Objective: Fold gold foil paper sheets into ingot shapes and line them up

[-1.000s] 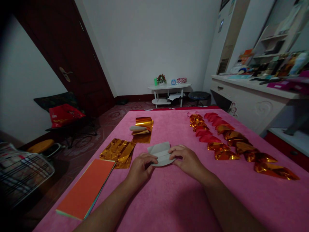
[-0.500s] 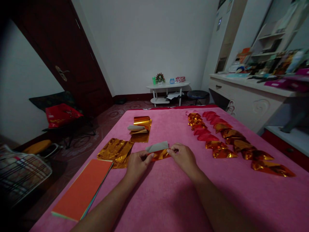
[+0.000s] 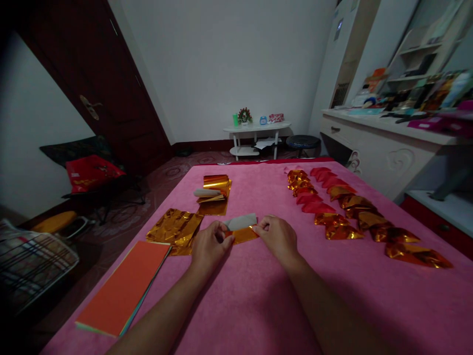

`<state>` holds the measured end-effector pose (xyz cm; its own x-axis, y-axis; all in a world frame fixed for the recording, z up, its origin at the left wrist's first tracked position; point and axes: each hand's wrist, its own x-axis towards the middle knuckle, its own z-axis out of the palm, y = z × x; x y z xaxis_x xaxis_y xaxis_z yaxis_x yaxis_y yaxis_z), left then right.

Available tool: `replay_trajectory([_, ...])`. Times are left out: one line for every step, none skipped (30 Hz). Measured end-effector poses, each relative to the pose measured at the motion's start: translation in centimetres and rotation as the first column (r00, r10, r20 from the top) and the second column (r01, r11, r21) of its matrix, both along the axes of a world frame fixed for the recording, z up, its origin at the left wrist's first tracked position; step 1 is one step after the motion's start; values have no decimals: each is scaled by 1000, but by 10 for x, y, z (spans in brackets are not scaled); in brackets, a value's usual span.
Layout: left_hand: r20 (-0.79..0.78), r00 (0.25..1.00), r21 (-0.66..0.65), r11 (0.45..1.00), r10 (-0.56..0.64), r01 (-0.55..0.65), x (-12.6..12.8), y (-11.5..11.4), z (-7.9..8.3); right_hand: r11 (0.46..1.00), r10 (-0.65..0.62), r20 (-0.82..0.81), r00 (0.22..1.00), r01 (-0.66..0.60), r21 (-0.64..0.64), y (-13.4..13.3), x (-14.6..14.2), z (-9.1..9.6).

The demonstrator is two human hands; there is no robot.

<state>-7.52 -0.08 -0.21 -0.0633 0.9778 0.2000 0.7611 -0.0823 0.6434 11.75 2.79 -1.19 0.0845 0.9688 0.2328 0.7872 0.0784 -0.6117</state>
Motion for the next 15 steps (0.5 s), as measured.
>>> replay_trajectory([-11,1000,-1,1000,2,-2,0,-1,1,1000,-1,5,1000,1,6,0,0,0])
replay_trajectory([-20,1000,-2,1000,6,-6,0,-1,1,1000,-4,9,1000,4,10,-1,-1,-1])
replay_trajectory([-27,1000,-5,1000,12,-12,0,-2,2,1000,-7,14,1000,6,10,-1,-1,-1])
replay_trajectory([-33,999,-9,1000,23,-23,0,-2,2,1000,-9,21,1000,9,5,-1,-1,-1])
replay_trajectory([-39,999,-15,999,34,-34,-1,-3,3,1000,-12,30,999,12,-1,-1,-1,-2])
replay_trajectory([-48,998,-20,999,45,-46,-2,-3,3,1000,-17,38,999,17,-8,0,-1,-2])
replay_trajectory([-60,997,-20,998,56,-57,-3,-3,3,1000,-17,42,999,17,-11,1,-1,-2])
replay_trajectory([-75,995,-16,998,65,-66,-4,-3,3,1000,-14,44,999,15,-8,3,-1,-2])
replay_trajectory([-91,993,-6,997,71,-72,-5,-4,2,1000,-4,45,999,4,-4,5,0,-2])
replay_trajectory([-105,992,6,997,75,-75,-6,-4,1,1000,14,45,999,-14,-1,8,1,-2])
replay_trajectory([-116,990,20,997,78,-76,-6,-4,0,999,39,45,998,-39,-4,10,2,-1])
replay_trajectory([-124,989,32,997,78,-75,-7,-4,0,998,68,47,997,-67,-14,12,3,0])
replay_trajectory([-132,988,43,997,75,-70,-7,-5,-1,995,98,45,994,-97,-32,15,5,0])
replay_trajectory([-143,987,50,997,69,-62,-8,-4,-1,991,127,34,991,-125,-51,17,6,1])
replay_trajectory([-161,985,50,998,57,-50,-8,-4,0,986,153,13,988,-152,-68,18,7,2])
